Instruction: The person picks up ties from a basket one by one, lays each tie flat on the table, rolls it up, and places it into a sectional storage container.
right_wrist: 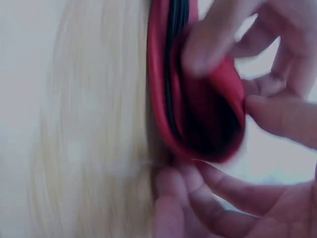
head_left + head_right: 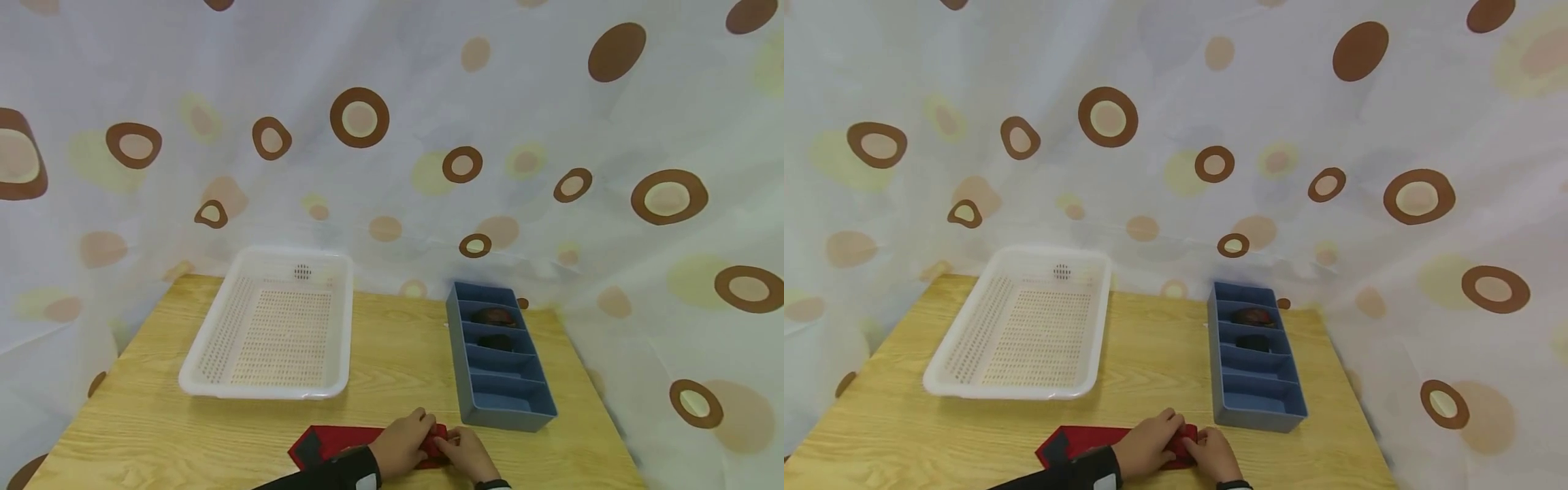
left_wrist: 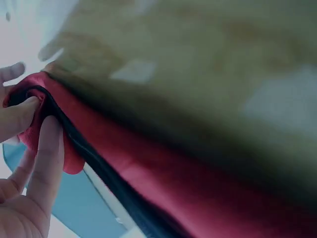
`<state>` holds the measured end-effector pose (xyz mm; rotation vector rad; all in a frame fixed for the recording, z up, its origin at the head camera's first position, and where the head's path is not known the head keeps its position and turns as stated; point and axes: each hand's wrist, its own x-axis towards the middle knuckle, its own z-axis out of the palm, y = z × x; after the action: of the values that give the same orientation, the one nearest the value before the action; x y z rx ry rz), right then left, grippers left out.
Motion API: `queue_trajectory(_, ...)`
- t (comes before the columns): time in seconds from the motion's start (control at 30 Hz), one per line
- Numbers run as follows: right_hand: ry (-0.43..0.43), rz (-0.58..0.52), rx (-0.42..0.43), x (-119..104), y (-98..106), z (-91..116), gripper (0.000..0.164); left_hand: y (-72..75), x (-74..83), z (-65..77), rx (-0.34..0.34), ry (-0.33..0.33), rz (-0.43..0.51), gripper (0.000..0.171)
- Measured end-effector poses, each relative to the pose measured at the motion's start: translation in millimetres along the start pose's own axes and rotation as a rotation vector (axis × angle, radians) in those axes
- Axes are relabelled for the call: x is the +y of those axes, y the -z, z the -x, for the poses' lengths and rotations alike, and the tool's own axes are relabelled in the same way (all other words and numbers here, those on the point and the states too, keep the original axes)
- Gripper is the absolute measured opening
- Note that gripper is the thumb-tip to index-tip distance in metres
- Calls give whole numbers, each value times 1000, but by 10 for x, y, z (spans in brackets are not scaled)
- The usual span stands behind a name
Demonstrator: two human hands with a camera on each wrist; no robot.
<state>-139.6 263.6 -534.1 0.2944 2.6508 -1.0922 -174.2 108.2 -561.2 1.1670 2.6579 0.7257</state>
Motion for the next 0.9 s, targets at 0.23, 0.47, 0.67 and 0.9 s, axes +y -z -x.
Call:
queue_trajectory(0.23,51,-5,84,-178,-104,-58,22,177,-86,83,-26,60,184,36)
queue_trajectory(0.47,271,215,135,-432,-132,-305,24,511,-235,113,-107,155,198,29)
queue_trajectory(0.67,544,433,182,-619,-202,-657,27,528,-363,22,192,303,68,46)
queue_trajectory(0.9,668,438,263,-605,-226,-961,30,348,-516,-147,450,356,80,39)
